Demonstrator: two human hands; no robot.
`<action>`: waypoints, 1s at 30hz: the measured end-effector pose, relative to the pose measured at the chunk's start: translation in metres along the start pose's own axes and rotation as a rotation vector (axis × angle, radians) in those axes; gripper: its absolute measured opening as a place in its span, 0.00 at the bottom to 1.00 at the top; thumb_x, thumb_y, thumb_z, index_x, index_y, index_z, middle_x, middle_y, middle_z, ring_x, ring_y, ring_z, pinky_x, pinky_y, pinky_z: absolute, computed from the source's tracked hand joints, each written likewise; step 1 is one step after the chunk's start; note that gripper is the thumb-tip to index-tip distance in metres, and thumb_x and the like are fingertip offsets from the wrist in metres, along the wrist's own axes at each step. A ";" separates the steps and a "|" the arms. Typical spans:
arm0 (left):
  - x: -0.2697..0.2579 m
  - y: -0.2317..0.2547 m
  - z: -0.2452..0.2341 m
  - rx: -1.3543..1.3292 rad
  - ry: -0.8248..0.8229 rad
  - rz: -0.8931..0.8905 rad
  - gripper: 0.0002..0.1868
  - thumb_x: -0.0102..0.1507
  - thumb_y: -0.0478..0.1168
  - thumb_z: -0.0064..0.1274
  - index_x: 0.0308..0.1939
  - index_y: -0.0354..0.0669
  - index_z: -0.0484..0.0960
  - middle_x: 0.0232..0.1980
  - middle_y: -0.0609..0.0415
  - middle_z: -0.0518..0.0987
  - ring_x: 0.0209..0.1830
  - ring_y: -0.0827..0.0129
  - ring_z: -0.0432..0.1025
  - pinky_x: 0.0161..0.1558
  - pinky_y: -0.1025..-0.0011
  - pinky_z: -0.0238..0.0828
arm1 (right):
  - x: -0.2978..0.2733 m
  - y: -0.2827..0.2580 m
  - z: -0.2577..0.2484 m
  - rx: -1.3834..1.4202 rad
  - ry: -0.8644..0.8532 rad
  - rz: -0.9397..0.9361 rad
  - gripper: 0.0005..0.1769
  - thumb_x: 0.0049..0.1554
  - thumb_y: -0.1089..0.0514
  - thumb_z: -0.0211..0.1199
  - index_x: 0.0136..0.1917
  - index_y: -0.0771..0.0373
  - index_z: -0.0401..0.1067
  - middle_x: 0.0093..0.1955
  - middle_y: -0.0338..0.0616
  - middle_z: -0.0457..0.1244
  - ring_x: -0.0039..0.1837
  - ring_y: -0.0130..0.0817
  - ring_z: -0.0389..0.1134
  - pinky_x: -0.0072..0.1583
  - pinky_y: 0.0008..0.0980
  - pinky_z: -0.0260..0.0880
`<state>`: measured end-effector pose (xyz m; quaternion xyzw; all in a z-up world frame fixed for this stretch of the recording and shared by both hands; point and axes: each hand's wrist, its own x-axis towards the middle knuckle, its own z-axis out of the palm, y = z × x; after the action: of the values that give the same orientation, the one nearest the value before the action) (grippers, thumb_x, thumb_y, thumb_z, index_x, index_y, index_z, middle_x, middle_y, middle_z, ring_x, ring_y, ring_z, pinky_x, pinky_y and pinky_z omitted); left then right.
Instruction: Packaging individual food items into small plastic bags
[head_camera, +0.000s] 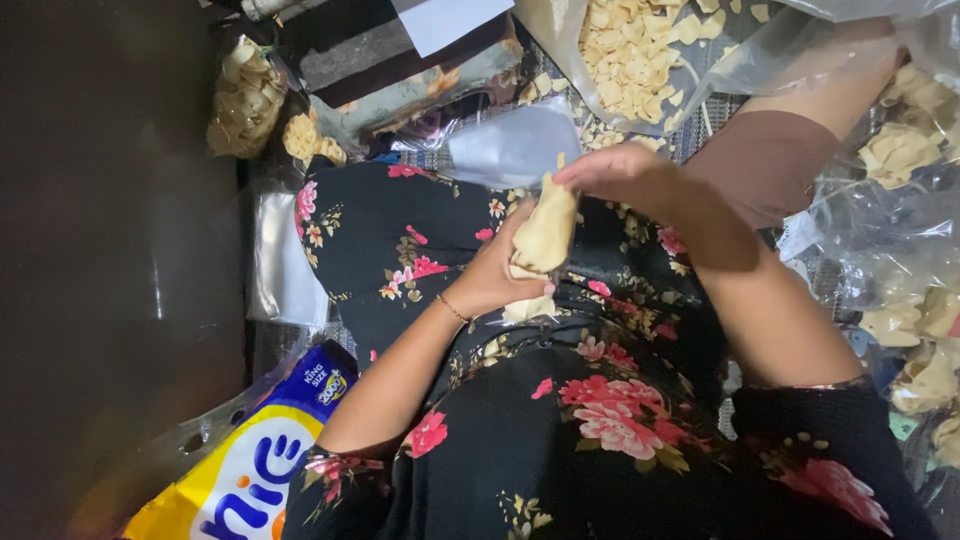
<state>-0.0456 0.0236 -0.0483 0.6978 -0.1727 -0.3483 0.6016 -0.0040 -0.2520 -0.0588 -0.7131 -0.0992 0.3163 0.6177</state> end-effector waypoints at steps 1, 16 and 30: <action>-0.001 0.006 0.003 0.033 0.022 -0.035 0.61 0.49 0.43 0.72 0.80 0.44 0.51 0.75 0.27 0.63 0.74 0.32 0.58 0.75 0.45 0.55 | 0.004 0.009 0.007 -0.098 -0.010 -0.061 0.28 0.65 0.40 0.54 0.68 0.62 0.72 0.60 0.57 0.68 0.64 0.54 0.68 0.70 0.56 0.60; 0.027 -0.052 0.022 -0.516 0.087 -0.032 0.47 0.54 0.33 0.72 0.75 0.44 0.65 0.58 0.43 0.81 0.51 0.69 0.75 0.48 0.67 0.81 | 0.015 0.012 0.032 -0.645 0.274 -0.387 0.11 0.62 0.50 0.60 0.40 0.48 0.79 0.41 0.38 0.68 0.49 0.42 0.71 0.61 0.52 0.57; -0.017 -0.038 0.003 -0.232 -0.005 -0.259 0.58 0.54 0.48 0.69 0.80 0.48 0.49 0.81 0.51 0.55 0.81 0.62 0.49 0.71 0.56 0.61 | 0.111 0.077 -0.175 -0.396 0.758 0.479 0.35 0.55 0.60 0.62 0.76 0.62 0.61 0.76 0.55 0.49 0.76 0.50 0.51 0.71 0.42 0.57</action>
<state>-0.0662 0.0409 -0.0803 0.6394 -0.0414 -0.4421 0.6277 0.1634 -0.3530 -0.1615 -0.8846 0.2413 0.1428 0.3727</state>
